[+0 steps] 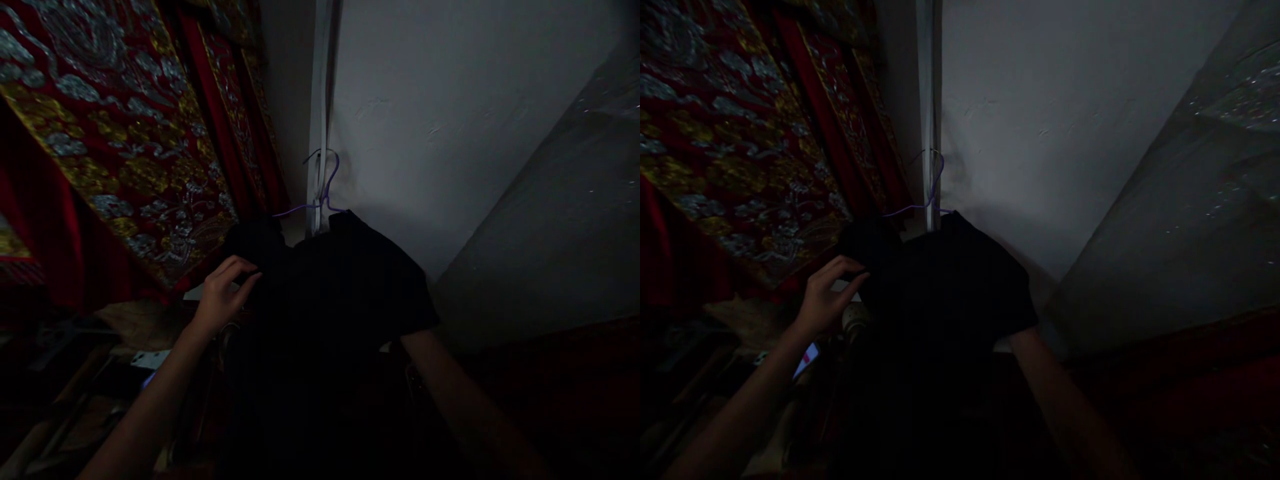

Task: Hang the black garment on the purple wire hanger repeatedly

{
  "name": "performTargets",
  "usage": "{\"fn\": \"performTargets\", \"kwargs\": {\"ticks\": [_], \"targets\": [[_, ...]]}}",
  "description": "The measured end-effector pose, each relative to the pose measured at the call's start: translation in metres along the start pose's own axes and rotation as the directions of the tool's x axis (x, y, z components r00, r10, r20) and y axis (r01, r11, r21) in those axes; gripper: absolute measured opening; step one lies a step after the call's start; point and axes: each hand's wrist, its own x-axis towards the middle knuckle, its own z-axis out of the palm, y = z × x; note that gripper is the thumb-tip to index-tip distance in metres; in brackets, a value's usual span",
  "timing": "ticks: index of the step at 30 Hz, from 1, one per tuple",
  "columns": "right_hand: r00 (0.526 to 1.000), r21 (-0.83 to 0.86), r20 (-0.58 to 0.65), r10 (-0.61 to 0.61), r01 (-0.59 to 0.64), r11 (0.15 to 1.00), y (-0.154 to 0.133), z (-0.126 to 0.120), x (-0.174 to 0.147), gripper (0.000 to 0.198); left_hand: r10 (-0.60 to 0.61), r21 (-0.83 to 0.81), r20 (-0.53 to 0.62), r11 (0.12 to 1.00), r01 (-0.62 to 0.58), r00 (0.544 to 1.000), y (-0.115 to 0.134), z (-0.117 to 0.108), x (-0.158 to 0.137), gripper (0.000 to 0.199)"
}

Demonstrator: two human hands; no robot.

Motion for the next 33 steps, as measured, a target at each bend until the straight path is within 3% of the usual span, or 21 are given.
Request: {"fn": "performTargets", "kwargs": {"ticks": [2,4,6,8,11,14,18,20,23,26,27,28,29,30,31,33], "targets": [[0.995,0.121,0.060,0.081,-0.088,0.989,-0.010,-0.009,-0.006,0.053,-0.016,-0.009,0.004,1.000,0.016,1.000,-0.003,0.000,-0.003,0.003],[0.986,0.116,0.062,0.157,-0.163,0.980,-0.028,-0.017,-0.011,0.064,-0.019,-0.023,0.006,1.000,0.019,1.000,-0.002,0.004,-0.001,0.003],[0.984,-0.058,0.034,0.174,-0.172,0.983,-0.050,-0.018,-0.015,0.052,-0.010,-0.047,-0.003,0.999,0.010,1.000,0.004,0.013,0.006,0.004],[0.984,-0.222,0.088,0.155,-0.133,0.966,-0.069,-0.010,-0.017,0.042,-0.013,-0.078,-0.015,0.997,0.012,1.000,0.013,0.024,0.015,0.005],[0.973,-0.199,0.185,0.138,-0.101,0.975,-0.087,0.010,-0.016,0.041,-0.011,-0.120,0.027,0.993,0.014,1.000,0.030,0.038,0.027,0.009],[0.993,-0.064,0.082,0.080,-0.075,0.995,-0.093,0.021,-0.015,0.040,0.015,-0.118,0.068,0.993,-0.007,0.998,0.044,0.040,0.035,0.010],[0.998,-0.014,-0.054,0.038,-0.039,0.999,-0.093,0.022,-0.024,0.038,-0.064,-0.182,-0.059,0.982,0.052,0.996,0.057,0.026,0.042,0.012],[0.995,-0.031,-0.104,0.005,-0.008,0.999,-0.091,0.026,-0.034,0.037,-0.173,-0.297,-0.088,0.944,0.140,0.981,0.064,0.018,0.044,0.016],[0.989,-0.026,-0.148,-0.021,0.017,1.000,-0.086,0.036,-0.054,0.036,-0.336,-0.524,-0.010,0.804,0.281,0.942,0.075,0.010,0.045,0.023],[0.969,-0.155,-0.186,-0.161,0.132,0.979,-0.079,0.048,-0.084,0.032,-0.351,-0.662,0.125,0.667,0.342,0.928,0.087,0.007,0.046,0.034],[0.961,-0.246,-0.148,-0.232,0.192,0.950,-0.078,0.052,-0.096,0.030,-0.333,-0.694,0.169,0.629,0.352,0.928,0.092,0.006,0.047,0.039],[0.960,-0.336,-0.032,-0.280,0.253,0.907,-0.077,0.056,-0.108,0.029,-0.317,-0.723,0.203,0.590,0.360,0.927,0.098,0.006,0.046,0.045],[0.945,-0.393,0.158,-0.287,0.327,0.860,-0.077,0.060,-0.119,0.031,-0.315,-0.749,0.228,0.548,0.373,0.921,0.104,0.005,0.045,0.049],[0.892,-0.402,0.379,-0.246,0.398,0.825,-0.078,0.063,-0.129,0.035,-0.335,-0.769,0.253,0.500,0.399,0.908,0.110,0.003,0.044,0.051],[0.801,-0.376,0.570,-0.183,0.452,0.809,-0.079,0.065,-0.135,0.041,-0.367,-0.779,0.293,0.444,0.443,0.883,0.117,0.001,0.041,0.051],[0.618,-0.294,0.781,-0.087,0.488,0.822,-0.081,0.065,-0.139,0.049,-0.421,-0.757,0.433,0.311,0.575,0.797,0.129,-0.009,0.032,0.048]]}}
